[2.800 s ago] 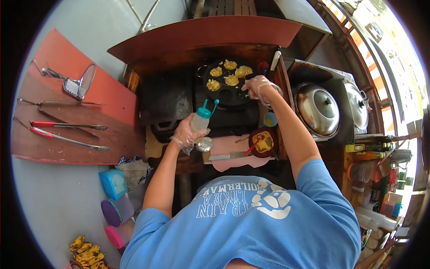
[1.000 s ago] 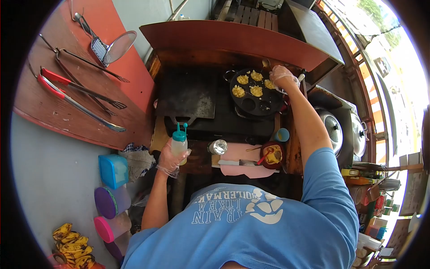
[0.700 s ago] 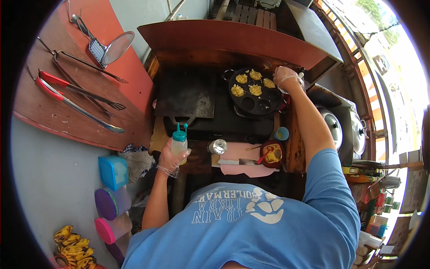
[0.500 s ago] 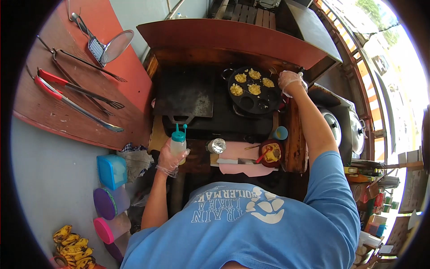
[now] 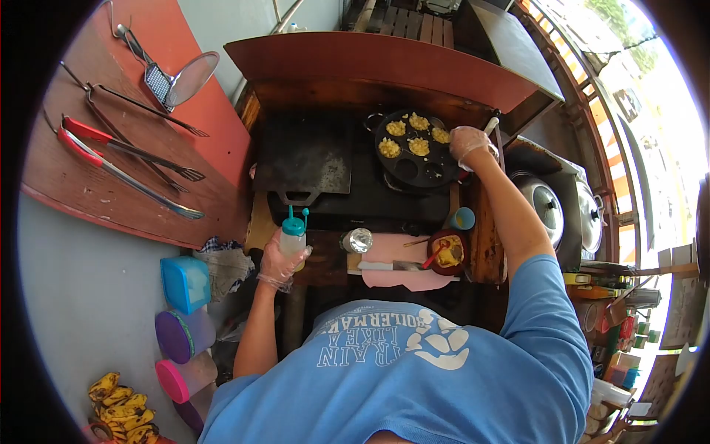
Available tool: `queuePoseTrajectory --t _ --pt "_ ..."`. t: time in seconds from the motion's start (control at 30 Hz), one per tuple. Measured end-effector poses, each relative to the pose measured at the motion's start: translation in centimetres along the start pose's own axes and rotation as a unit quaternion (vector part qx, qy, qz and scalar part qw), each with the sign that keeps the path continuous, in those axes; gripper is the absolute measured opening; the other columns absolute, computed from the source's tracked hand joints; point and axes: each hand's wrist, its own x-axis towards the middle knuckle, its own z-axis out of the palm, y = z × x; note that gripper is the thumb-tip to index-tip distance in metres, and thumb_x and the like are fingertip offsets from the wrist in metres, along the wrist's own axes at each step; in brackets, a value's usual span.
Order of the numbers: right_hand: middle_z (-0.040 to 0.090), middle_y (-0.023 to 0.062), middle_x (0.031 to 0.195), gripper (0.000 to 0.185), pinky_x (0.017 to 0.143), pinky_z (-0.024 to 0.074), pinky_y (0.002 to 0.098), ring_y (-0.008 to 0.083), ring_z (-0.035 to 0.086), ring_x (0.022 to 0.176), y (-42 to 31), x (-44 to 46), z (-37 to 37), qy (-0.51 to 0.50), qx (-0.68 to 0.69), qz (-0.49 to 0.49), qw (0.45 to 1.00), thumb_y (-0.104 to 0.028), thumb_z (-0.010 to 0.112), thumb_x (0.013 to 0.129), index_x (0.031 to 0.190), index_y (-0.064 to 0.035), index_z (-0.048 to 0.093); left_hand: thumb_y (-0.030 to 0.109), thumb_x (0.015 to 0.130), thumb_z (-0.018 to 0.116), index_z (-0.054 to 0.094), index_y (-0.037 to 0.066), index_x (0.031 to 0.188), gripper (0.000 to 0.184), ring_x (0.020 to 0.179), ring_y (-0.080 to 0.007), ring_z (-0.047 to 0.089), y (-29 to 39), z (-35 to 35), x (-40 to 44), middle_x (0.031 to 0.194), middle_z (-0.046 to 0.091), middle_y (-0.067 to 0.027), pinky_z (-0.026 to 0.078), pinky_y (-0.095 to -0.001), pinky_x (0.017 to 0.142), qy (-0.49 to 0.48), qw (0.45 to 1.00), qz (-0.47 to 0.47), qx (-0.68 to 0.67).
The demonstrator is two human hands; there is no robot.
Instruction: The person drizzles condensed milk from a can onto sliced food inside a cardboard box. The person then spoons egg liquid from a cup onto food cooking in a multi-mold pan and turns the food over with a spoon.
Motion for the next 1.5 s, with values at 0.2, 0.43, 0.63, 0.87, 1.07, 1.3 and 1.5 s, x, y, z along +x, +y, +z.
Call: queuePoseTrajectory --t 0.2,0.43,0.63,0.87,1.07,1.3,1.5 --pt "0.077 0.0187 0.105 0.031 0.089 0.0588 0.0503 0.0388 0.073 0.102 -6.0 -1.0 -1.5 -0.01 0.043 -0.046 0.998 -0.025 0.054 0.096 0.099 -0.0064 0.079 0.03 0.076 0.091 0.066 0.006 0.123 0.058 0.091 -0.0163 0.067 -1.6 0.0 -0.2 0.102 0.072 -0.0049 0.055 -0.0344 0.087 -0.001 1.0 -0.007 0.002" --pt "0.077 0.0181 0.108 0.029 0.089 0.0586 0.0484 0.0361 0.073 0.106 -8.2 -1.0 -1.7 -0.019 0.048 -0.057 0.997 -0.023 0.055 0.095 0.101 -0.0078 0.079 0.032 0.077 0.092 0.067 0.007 0.118 0.055 0.092 -0.017 0.068 -2.8 -0.5 -0.2 0.102 0.073 -0.0056 0.055 -0.0352 0.087 0.02 1.0 0.006 0.018" --pt "0.077 0.0151 0.113 0.028 0.089 0.0587 0.047 0.0332 0.074 0.109 -9.3 -0.9 -0.8 -0.041 0.017 -0.063 0.997 -0.022 0.057 0.093 0.105 -0.0107 0.079 0.034 0.074 0.092 0.065 0.005 0.125 0.064 0.091 -0.0178 0.069 -4.3 -0.9 -0.2 0.103 0.073 -0.0071 0.056 -0.0351 0.086 0.024 0.999 -0.001 0.031" --pt "0.077 0.0163 0.112 0.028 0.09 0.059 0.0469 0.0331 0.074 0.108 -10.2 -1.5 0.1 -0.035 0.028 -0.054 0.998 -0.023 0.059 0.092 0.106 -0.0097 0.079 0.034 0.074 0.091 0.065 0.004 0.126 0.066 0.092 -0.0192 0.069 -4.8 -0.9 0.0 0.103 0.073 -0.0084 0.056 -0.0361 0.087 0.01 0.999 -0.003 0.041" --pt "0.076 0.0162 0.098 0.025 0.085 0.058 0.0467 0.035 0.073 0.096 -8.5 -0.8 5.3 0.024 0.066 -0.109 0.992 -0.023 0.058 0.094 0.094 -0.0081 0.078 0.02 0.075 0.092 0.062 0.005 0.127 0.062 0.096 -0.0197 0.068 -9.1 -1.1 0.4 0.107 0.07 -0.0076 0.057 -0.0379 0.089 0.122 0.989 -0.015 0.082" --pt "0.072 0.0131 0.077 0.015 0.064 0.0563 0.0397 0.0268 0.07 0.07 -7.4 -2.5 4.6 0.081 0.192 -0.211 0.955 -0.016 0.067 0.091 0.09 -0.0035 0.076 -0.009 0.075 0.085 0.05 0.009 0.138 0.075 0.108 -0.0208 0.063 -19.6 -2.3 3.9 0.118 0.061 -0.005 0.057 -0.0395 0.094 0.351 0.933 -0.01 -0.083" --pt "0.051 -0.0002 0.06 0.013 0.058 0.0429 0.0275 0.0116 0.049 0.055 -9.8 -7.7 0.7 -0.142 0.802 0.196 0.546 -0.012 0.068 0.095 0.098 -0.004 0.078 -0.007 0.077 0.086 0.049 0.009 0.139 0.073 0.108 -0.0221 0.064 -24.4 -3.5 7.6 0.118 0.063 -0.0052 0.055 -0.0368 0.096 0.375 0.903 0.02 -0.208"
